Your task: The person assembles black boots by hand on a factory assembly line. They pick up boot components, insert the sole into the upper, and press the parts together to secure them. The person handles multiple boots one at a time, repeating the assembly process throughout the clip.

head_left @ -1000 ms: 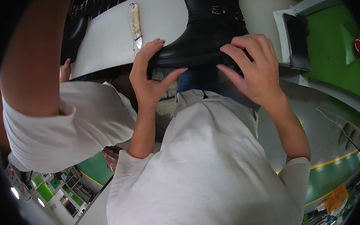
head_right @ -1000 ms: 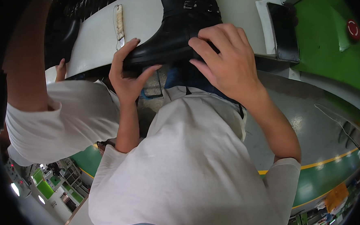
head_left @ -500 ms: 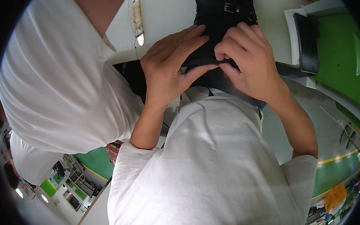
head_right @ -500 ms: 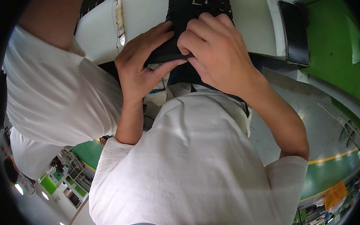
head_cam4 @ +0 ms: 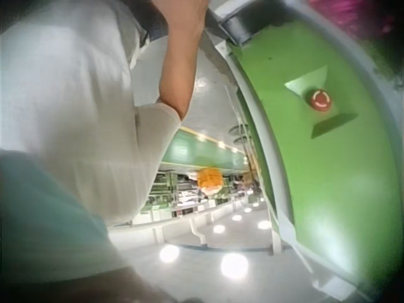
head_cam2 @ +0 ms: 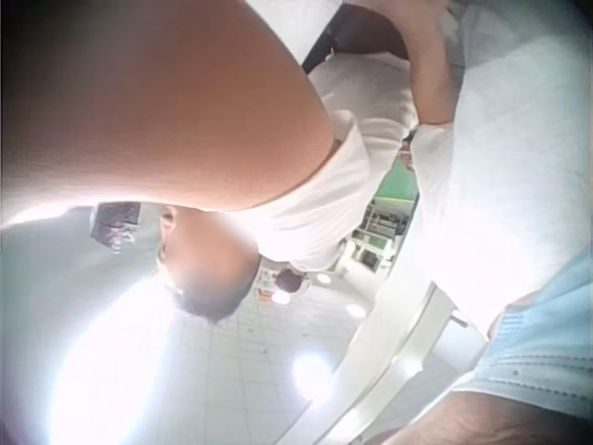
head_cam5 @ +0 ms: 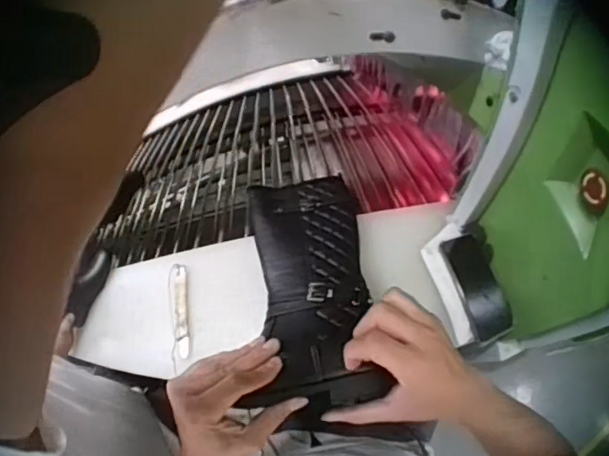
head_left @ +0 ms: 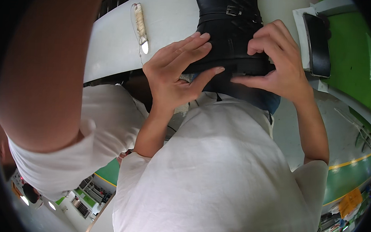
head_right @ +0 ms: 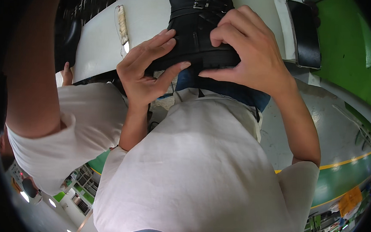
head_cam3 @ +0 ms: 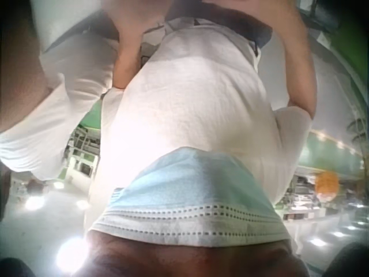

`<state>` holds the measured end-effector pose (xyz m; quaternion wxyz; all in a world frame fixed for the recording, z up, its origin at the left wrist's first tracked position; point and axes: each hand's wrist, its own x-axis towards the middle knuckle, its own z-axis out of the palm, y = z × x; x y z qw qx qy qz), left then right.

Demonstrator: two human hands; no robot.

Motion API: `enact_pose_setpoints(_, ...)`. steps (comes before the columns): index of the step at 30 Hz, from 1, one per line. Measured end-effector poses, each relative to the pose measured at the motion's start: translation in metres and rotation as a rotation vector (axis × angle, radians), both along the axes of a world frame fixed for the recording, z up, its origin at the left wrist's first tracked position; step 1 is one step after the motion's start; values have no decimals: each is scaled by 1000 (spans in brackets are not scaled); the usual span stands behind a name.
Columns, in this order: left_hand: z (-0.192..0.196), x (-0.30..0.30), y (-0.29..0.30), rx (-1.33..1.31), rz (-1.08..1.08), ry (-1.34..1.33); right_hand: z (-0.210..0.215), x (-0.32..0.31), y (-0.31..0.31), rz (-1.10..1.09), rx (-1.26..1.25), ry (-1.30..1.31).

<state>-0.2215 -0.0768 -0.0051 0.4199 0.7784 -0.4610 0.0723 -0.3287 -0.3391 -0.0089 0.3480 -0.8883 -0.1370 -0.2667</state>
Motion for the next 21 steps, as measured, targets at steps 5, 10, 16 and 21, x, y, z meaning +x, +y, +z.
enact_pose_setpoints(5,5,0,-3,30,1,-18,-8,3,-2,0,39,25)
enact_pose_setpoints(10,5,-3,-6,13,4,-10,-11,7,-4,20,95,72)
enact_pose_setpoints(16,4,-3,-8,1,17,-67,-17,3,-8,-11,192,154)
enact_pose_setpoints(21,-5,-10,-5,-46,58,-228,-39,10,2,-203,968,119)
